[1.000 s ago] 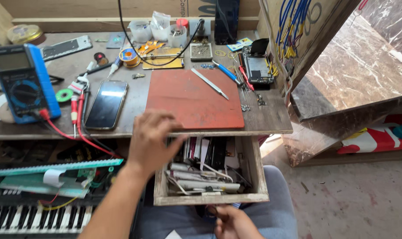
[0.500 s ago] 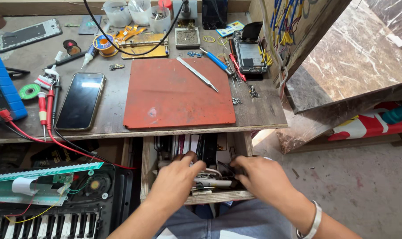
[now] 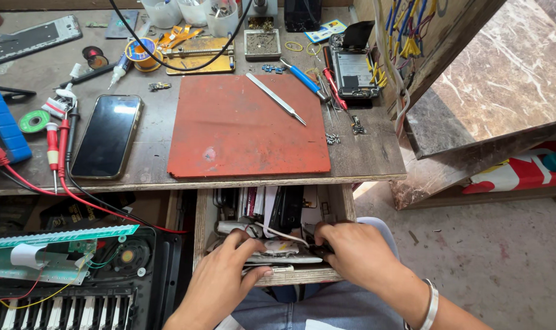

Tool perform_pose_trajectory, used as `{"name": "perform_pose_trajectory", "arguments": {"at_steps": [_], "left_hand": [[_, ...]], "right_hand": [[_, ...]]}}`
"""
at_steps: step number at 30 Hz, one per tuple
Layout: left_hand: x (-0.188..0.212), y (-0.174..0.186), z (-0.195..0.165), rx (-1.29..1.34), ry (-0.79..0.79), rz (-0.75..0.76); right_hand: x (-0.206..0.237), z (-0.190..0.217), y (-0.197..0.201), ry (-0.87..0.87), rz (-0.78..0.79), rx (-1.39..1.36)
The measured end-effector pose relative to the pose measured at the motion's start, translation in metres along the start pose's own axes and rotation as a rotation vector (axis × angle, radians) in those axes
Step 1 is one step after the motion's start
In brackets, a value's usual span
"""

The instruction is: The person disassembles a smartphone at a repair bench, prying off the back cover and lifting out the internal board. They use a screwdriver and tweezers to work on the phone motherboard, briefly plug a power adapter into a wall socket, and continue manipulating components on the board with tweezers.

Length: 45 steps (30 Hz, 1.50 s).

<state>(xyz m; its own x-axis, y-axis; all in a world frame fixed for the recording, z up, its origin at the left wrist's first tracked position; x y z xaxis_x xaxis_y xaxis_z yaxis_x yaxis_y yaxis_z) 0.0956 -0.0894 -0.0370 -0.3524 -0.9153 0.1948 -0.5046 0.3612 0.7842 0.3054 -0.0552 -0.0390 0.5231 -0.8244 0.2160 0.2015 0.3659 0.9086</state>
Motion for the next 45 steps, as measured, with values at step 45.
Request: {"name": "perform_pose_trajectory", "arguments": {"at_steps": [45], "left_hand": [[0.012,0.009,0.004,-0.117,0.024,-0.35]], "right_hand": [[-0.062,-0.017,0.01,0.043,0.12,-0.036]]}}
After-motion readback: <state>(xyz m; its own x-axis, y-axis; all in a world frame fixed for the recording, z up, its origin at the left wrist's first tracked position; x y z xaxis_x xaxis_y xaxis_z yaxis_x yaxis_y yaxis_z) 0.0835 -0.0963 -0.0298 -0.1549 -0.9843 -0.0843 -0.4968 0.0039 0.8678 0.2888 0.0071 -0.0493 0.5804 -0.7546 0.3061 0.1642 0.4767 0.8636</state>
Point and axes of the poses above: each hand's wrist, its own x-axis away from the middle knuckle, its own y-axis out of the back of the hand, z = x × y, the point moved 8 cm from there along -x, towards the middle knuckle, and after that the axes turned 7 degrees about z, right-handed, at the moved point
